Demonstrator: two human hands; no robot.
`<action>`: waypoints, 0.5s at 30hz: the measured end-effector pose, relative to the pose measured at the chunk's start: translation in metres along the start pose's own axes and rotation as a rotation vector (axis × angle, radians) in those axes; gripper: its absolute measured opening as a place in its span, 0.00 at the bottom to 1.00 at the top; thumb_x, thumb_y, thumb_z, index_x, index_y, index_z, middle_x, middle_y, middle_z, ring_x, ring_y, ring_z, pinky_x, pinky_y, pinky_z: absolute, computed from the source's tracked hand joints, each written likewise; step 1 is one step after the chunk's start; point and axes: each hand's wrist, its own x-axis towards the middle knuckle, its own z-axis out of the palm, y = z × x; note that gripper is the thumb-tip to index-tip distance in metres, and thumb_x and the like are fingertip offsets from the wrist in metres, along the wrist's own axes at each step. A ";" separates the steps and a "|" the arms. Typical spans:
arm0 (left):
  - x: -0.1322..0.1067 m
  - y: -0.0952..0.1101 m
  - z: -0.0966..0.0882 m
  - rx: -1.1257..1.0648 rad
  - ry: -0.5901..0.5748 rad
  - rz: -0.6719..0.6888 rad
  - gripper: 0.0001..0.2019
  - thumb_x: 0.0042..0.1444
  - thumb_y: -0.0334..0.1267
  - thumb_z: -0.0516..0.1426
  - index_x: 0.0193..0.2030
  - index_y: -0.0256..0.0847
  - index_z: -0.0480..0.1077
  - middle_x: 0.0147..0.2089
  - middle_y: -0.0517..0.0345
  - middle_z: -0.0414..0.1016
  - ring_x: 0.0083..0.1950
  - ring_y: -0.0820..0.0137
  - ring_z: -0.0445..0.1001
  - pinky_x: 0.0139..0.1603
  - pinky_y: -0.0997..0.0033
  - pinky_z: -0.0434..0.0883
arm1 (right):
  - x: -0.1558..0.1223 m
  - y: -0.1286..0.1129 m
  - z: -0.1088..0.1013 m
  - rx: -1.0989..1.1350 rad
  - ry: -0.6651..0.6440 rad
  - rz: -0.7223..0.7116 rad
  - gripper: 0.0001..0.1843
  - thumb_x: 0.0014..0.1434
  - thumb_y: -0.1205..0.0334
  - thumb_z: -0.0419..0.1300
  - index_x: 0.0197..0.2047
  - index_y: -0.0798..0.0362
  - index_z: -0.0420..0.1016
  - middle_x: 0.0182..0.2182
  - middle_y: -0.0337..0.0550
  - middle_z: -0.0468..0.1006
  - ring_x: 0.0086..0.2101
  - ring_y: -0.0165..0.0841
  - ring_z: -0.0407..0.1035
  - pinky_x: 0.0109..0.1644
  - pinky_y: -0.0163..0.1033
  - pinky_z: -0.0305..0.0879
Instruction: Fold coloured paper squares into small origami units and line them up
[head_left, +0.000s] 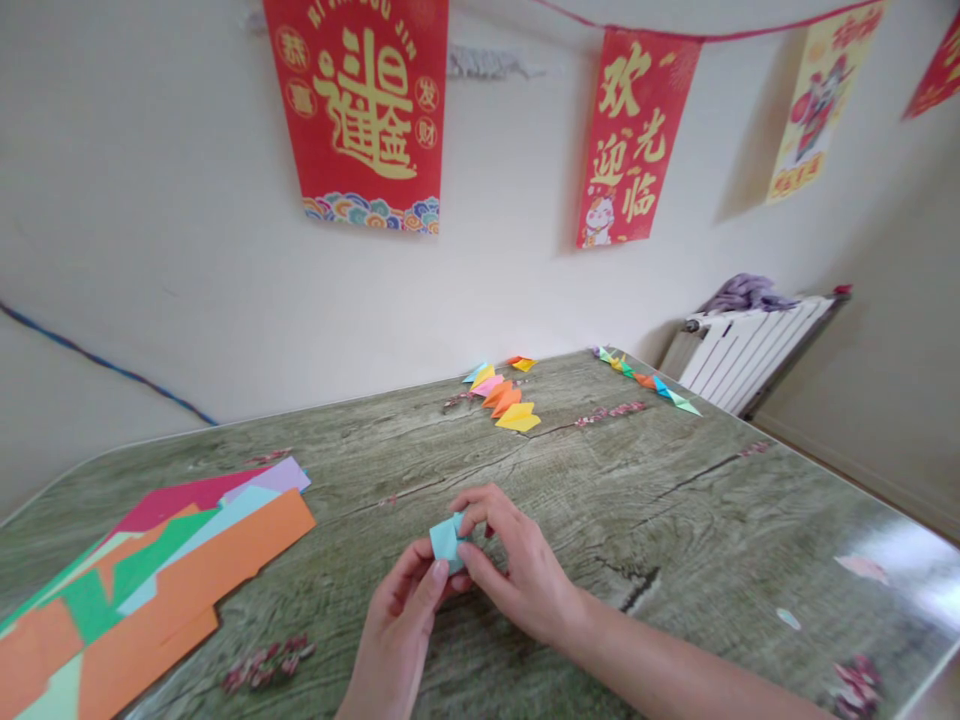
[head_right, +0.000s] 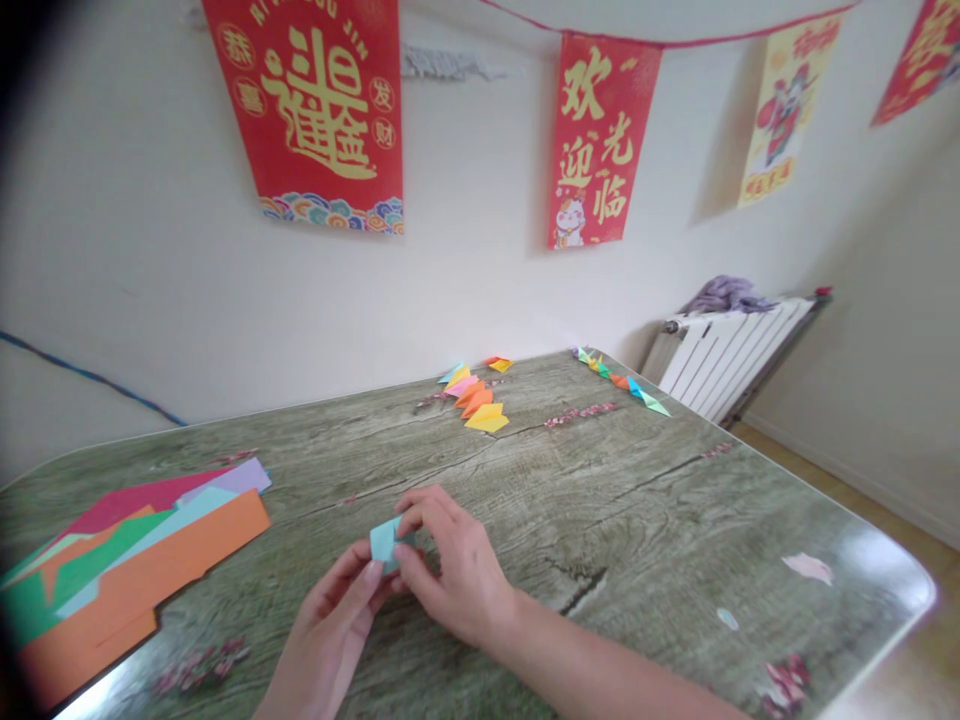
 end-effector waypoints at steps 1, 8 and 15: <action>0.000 -0.001 -0.001 0.015 -0.010 -0.004 0.08 0.56 0.44 0.63 0.38 0.45 0.77 0.35 0.61 0.77 0.38 0.69 0.71 0.43 0.72 0.70 | 0.000 0.001 0.000 0.000 0.006 0.007 0.08 0.59 0.71 0.56 0.42 0.51 0.65 0.46 0.44 0.71 0.45 0.33 0.67 0.47 0.37 0.62; -0.001 -0.003 -0.004 0.125 0.033 0.013 0.09 0.56 0.46 0.63 0.37 0.43 0.75 0.34 0.61 0.74 0.35 0.69 0.69 0.39 0.74 0.68 | -0.001 0.003 0.003 0.039 0.011 0.091 0.09 0.61 0.67 0.56 0.46 0.50 0.64 0.43 0.42 0.71 0.39 0.31 0.67 0.42 0.36 0.63; -0.002 -0.002 -0.006 0.268 0.114 0.059 0.12 0.52 0.48 0.65 0.35 0.42 0.75 0.28 0.64 0.71 0.32 0.72 0.66 0.34 0.78 0.65 | -0.003 0.006 0.007 0.028 -0.017 0.131 0.12 0.58 0.71 0.56 0.45 0.51 0.64 0.36 0.38 0.70 0.35 0.30 0.66 0.40 0.36 0.64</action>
